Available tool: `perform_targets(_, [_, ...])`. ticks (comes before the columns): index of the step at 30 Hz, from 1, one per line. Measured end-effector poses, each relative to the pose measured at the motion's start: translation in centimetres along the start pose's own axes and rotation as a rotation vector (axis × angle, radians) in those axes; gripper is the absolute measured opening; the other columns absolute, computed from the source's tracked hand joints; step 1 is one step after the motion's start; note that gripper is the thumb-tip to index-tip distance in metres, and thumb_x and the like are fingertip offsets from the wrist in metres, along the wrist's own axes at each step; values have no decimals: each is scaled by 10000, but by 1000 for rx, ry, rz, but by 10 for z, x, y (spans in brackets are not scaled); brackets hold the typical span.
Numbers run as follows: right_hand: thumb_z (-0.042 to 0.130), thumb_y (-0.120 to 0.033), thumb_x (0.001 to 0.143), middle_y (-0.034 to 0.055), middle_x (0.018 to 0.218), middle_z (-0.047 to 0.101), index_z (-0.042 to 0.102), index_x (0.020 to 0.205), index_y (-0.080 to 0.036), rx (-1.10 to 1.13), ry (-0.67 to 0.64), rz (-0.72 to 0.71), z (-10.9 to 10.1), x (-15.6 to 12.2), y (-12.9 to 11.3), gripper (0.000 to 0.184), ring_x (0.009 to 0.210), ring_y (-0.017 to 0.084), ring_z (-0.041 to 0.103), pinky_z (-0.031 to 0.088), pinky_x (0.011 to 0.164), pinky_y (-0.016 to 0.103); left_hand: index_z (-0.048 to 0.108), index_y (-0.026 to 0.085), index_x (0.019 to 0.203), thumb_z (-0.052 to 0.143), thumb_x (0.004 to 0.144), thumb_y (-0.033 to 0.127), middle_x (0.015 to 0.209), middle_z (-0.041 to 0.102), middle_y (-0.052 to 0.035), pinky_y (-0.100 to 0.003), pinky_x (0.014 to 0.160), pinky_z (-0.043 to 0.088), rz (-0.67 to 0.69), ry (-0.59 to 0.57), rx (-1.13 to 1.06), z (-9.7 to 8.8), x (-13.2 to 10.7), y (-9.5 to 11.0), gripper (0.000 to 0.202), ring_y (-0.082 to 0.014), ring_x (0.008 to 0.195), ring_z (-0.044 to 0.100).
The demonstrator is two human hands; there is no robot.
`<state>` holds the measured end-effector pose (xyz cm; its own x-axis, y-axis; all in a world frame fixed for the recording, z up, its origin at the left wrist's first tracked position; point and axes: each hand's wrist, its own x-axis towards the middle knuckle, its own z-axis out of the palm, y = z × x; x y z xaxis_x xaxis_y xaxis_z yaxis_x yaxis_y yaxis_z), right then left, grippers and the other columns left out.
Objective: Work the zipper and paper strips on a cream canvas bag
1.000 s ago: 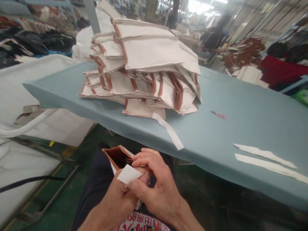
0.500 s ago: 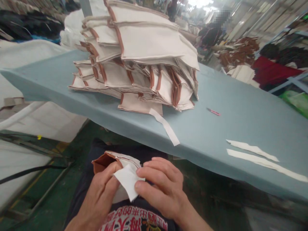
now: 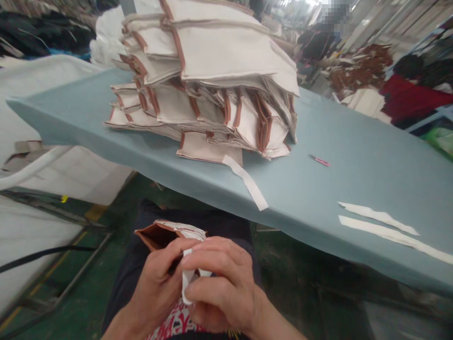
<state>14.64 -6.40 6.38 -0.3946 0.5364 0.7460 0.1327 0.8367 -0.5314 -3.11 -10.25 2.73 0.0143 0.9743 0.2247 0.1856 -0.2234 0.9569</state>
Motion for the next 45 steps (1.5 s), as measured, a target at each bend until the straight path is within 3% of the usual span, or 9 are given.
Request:
perform_targets(5, [718,-103,963,7,980,888,659,1061,-302,147,159,159,8,9,-7,229,874,210,862,723,911,380,668,229,676,672,949,142,603,662,48,-196,558,506,41,-50,-71,12,13,19,287,-135,533,639])
perform_targets(9, [752,-247,999,28,841,832,696,968,-248,376,232,703,8,13,-1,65,691,187,769,641,641,300,689,213,692,634,1032,184,566,659,48,-179,505,447,-33,-81,10,17,9,24,347,-112,474,614])
perform_targets(12, [826,-454,974,26,834,796,707,968,-224,641,229,1023,3,17,10,259,651,150,685,572,591,249,684,208,672,596,1078,241,556,674,35,-182,500,427,-59,-110,78,19,-2,19,417,-108,459,632])
perform_targets(18, [972,-636,819,1,829,756,692,927,-219,868,190,1156,-1,21,20,513,642,119,612,534,616,230,731,222,696,590,1113,399,605,750,-7,-232,532,479,-211,-136,108,15,-16,11,474,-165,510,687])
perform_targets(22, [970,-671,822,3,812,761,695,999,-214,959,169,1184,5,19,15,562,608,109,591,498,573,207,752,225,707,616,1100,374,577,730,10,-230,523,476,-171,-61,72,18,-14,13,442,-161,482,681])
perform_targets(34, [770,-612,1050,46,855,815,731,988,-209,679,197,1016,21,17,-6,409,656,152,707,603,641,261,756,216,696,678,1067,420,587,708,8,-221,526,495,-241,31,-30,27,-14,12,431,-160,502,643])
perform_targets(36, [704,-475,1119,24,806,800,736,1017,-228,464,204,831,20,14,-6,269,615,149,686,568,596,258,806,227,849,752,1023,503,649,728,13,-242,591,543,-337,55,-82,28,-17,18,331,-173,557,644])
perform_targets(40, [594,-263,1166,20,850,828,733,1133,-272,-7,35,163,-5,16,7,144,628,154,703,528,590,282,727,254,1205,843,934,626,723,737,36,-270,646,581,-585,181,-287,28,-22,31,474,-196,634,663])
perform_targets(45, [547,-241,1172,-16,763,800,788,1086,-294,-356,-241,-82,-46,24,18,261,549,135,607,409,516,305,566,253,814,764,958,665,701,605,54,-240,561,459,-594,298,-324,12,-21,19,479,-163,612,526])
